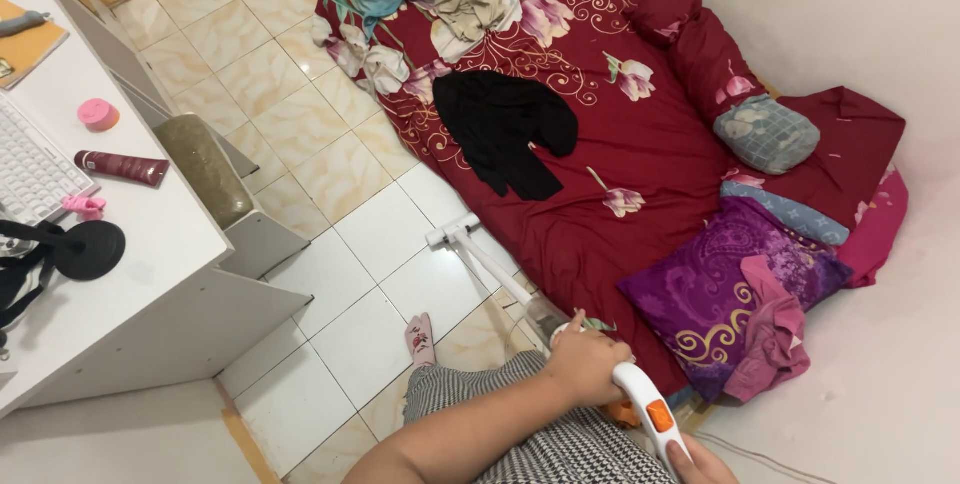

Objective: The person vacuums the tiled floor of a room using a handheld vacuum cleaner, navigating around a shelf, a bed, and a desk.

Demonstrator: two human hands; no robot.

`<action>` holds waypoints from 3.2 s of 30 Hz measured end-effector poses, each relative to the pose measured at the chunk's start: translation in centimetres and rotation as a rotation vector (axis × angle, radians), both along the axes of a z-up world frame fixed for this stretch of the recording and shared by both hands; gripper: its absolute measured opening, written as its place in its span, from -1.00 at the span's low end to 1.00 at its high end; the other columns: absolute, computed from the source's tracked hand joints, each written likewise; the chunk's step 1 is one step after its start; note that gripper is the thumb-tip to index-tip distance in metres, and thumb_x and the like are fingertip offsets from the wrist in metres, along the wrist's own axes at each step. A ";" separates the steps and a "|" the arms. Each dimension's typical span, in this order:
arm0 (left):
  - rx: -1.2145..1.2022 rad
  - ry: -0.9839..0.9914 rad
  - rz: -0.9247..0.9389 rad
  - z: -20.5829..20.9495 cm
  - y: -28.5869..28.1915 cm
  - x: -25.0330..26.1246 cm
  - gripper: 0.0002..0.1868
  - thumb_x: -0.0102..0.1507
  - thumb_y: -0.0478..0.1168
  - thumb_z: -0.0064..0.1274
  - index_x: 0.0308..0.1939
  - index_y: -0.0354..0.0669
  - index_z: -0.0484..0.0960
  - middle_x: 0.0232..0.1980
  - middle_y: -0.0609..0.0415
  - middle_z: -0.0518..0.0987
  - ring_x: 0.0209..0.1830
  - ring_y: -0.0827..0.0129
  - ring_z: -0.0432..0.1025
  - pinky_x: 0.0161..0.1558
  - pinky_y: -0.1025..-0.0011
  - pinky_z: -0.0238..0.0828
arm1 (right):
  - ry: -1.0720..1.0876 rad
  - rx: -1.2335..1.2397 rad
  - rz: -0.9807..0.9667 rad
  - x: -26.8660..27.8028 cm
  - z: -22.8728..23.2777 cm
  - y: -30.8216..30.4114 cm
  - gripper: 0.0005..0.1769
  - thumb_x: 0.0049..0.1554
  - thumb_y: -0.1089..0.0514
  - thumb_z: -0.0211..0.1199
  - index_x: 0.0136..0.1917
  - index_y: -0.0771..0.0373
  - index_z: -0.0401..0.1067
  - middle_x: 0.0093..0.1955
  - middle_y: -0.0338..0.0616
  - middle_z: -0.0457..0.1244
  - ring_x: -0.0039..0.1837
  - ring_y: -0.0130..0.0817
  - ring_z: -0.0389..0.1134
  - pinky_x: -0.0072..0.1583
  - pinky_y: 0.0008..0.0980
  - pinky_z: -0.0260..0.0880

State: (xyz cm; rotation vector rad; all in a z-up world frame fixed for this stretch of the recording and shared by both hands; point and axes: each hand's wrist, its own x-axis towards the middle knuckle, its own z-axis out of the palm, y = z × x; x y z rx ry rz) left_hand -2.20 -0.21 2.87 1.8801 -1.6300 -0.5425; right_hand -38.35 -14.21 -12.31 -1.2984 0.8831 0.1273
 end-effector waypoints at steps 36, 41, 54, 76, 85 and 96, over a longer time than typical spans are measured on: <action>-0.048 0.045 0.115 -6.3 1.2 6.9 -0.68 -0.02 -0.04 0.28 -0.27 -0.02 0.60 -0.23 0.04 0.66 -0.11 0.11 0.56 -0.10 0.13 0.48 | 0.031 -0.261 0.119 16.4 6.4 5.5 -0.47 0.28 -0.11 0.04 0.30 0.33 0.44 -0.01 -0.28 0.40 0.05 -0.54 0.34 0.14 -0.51 0.34; -0.059 0.032 0.165 -7.2 2.1 8.8 -0.72 -0.01 -0.09 0.28 -0.32 -0.03 0.56 -0.25 0.04 0.64 -0.10 0.09 0.54 -0.08 0.12 0.46 | 0.044 -0.054 0.050 21.0 8.5 7.6 -0.51 0.29 -0.10 0.05 0.23 0.32 0.46 -0.30 -0.30 0.21 -0.29 -0.53 0.15 -0.22 -0.47 0.21; -0.037 0.036 0.097 -6.7 2.3 3.6 -0.68 -0.03 -0.04 0.29 -0.30 -0.01 0.56 -0.22 0.06 0.65 -0.10 0.09 0.54 -0.09 0.12 0.46 | 0.044 -0.265 0.078 14.3 9.7 8.6 -0.46 0.26 -0.16 0.04 0.24 0.30 0.46 -0.10 -0.32 0.35 -0.04 -0.57 0.30 0.05 -0.51 0.34; 0.206 0.079 -0.068 -4.0 11.3 3.9 -0.62 -0.02 0.08 0.25 -0.16 0.13 0.66 -0.13 0.00 0.67 -0.03 0.07 0.55 -0.05 0.08 0.47 | 0.246 0.006 -0.149 14.8 13.8 20.0 -0.57 0.30 -0.15 0.00 0.07 0.28 0.36 -0.45 -0.17 0.20 -0.51 -0.37 0.15 -0.44 -0.34 0.17; 0.200 0.106 0.365 -8.3 16.7 17.1 -0.67 0.02 -0.03 0.24 -0.14 0.07 0.71 -0.02 0.00 0.67 0.05 0.07 0.54 0.09 0.17 0.48 | 0.117 0.014 0.139 33.3 10.6 20.7 -0.59 0.35 -0.16 -0.02 0.03 0.25 0.31 -0.44 -0.21 0.12 -0.49 -0.43 0.10 -0.43 -0.38 0.11; 0.309 0.116 0.663 -10.4 20.6 19.3 -0.73 0.15 -0.12 0.12 -0.07 0.14 0.68 0.14 0.21 0.61 0.18 0.19 0.47 0.16 0.24 0.41 | 0.175 0.131 0.199 38.3 9.8 24.6 -0.55 0.30 -0.27 -0.02 0.02 0.17 0.27 -0.38 -0.21 0.17 -0.42 -0.42 0.18 -0.36 -0.37 0.23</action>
